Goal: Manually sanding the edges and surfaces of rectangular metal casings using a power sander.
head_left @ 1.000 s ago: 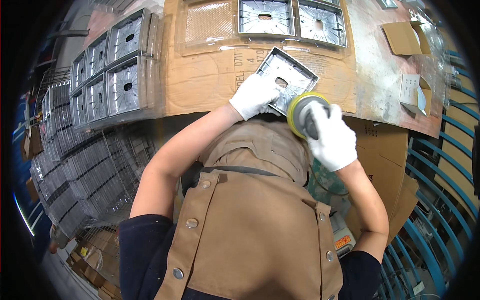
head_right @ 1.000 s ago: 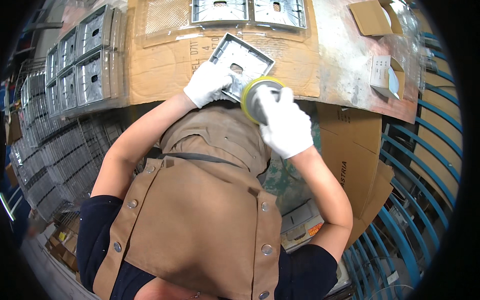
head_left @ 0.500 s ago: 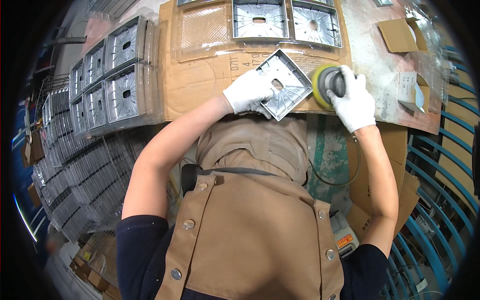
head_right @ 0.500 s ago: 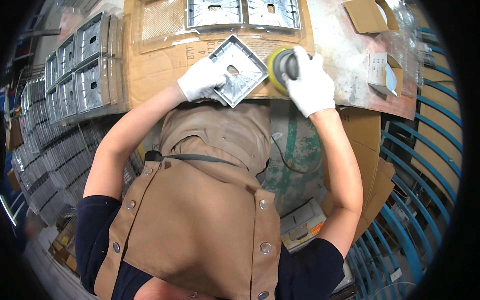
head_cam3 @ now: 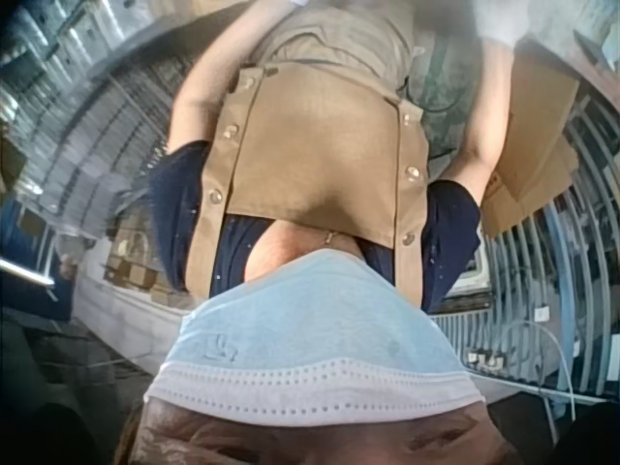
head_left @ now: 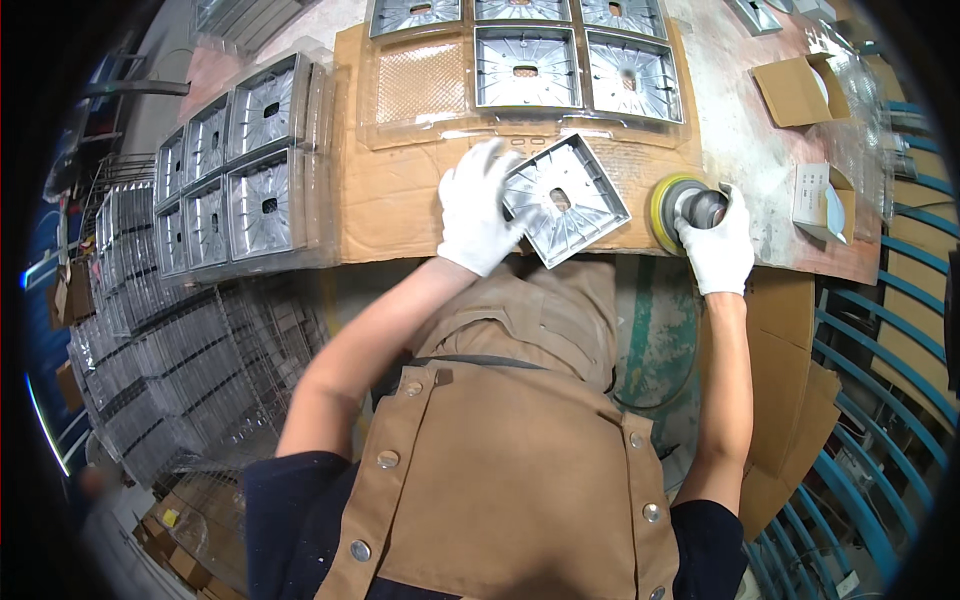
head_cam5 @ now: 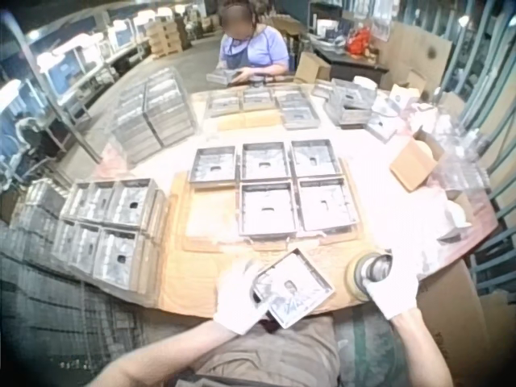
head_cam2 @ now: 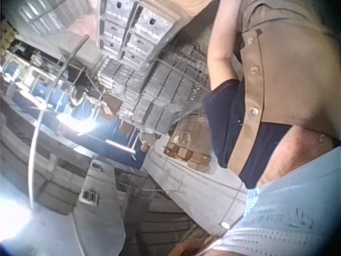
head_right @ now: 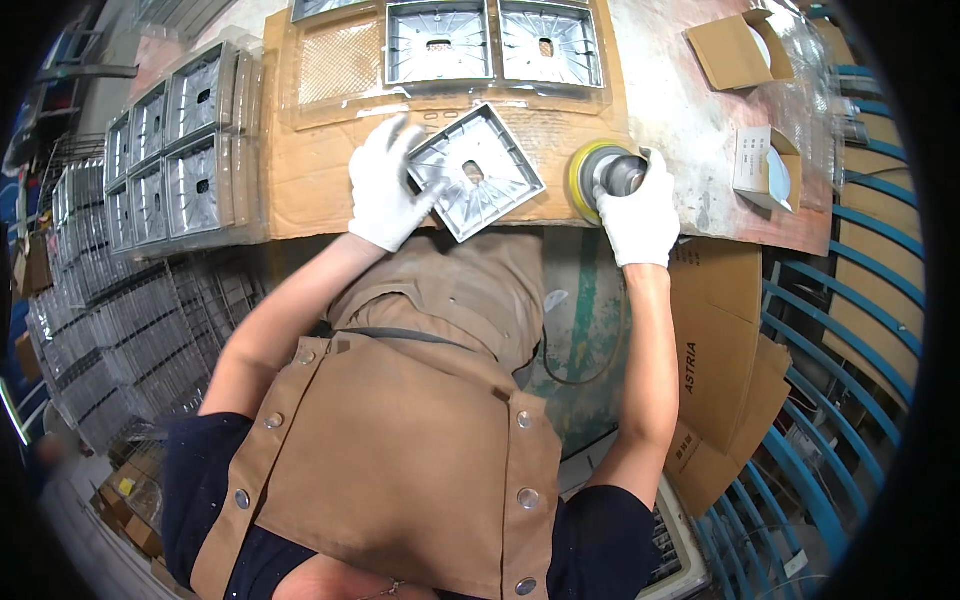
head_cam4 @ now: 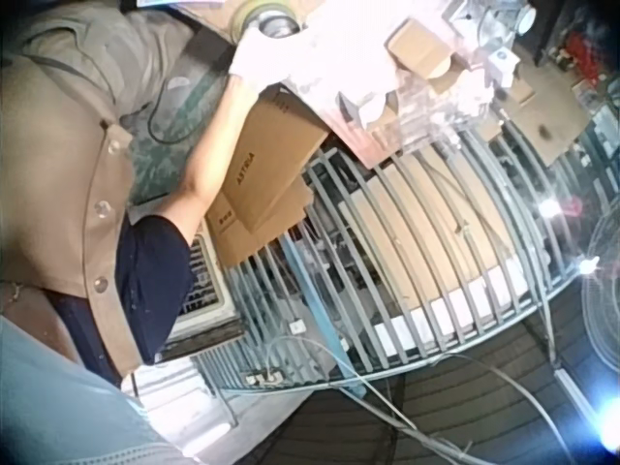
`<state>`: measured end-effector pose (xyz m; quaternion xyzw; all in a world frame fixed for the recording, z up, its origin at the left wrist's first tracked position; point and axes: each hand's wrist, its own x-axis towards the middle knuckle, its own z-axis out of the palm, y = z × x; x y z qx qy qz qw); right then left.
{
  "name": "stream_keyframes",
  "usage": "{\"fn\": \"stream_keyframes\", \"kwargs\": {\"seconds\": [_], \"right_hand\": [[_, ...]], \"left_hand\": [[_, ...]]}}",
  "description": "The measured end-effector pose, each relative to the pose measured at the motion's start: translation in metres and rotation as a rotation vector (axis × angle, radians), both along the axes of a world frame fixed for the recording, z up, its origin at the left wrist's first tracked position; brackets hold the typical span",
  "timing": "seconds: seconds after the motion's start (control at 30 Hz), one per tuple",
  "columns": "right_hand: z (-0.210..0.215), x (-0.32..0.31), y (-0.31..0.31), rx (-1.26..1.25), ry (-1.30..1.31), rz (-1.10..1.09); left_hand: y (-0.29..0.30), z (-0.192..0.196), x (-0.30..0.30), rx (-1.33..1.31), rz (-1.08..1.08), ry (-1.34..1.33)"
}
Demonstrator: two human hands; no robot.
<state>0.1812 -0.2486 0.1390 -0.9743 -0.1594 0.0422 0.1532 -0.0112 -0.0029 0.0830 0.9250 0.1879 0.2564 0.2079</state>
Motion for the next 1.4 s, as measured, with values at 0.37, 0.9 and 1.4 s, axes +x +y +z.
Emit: {"fn": "stream_keyframes", "kwargs": {"seconds": [0.37, 0.9, 1.4], "right_hand": [[-0.004, -0.01, 0.011, -0.073, 0.044, 0.004], [0.001, -0.033, 0.011, 0.267, -0.441, 0.33], [-0.055, -0.074, 0.049, -0.038, 0.173, 0.258]], "left_hand": [[0.02, -0.047, 0.031, -0.504, -0.039, -0.013], [0.018, -0.037, 0.051, -0.621, 0.035, -0.061], [0.012, -0.022, 0.023, -0.742, 0.021, -0.013]]}}
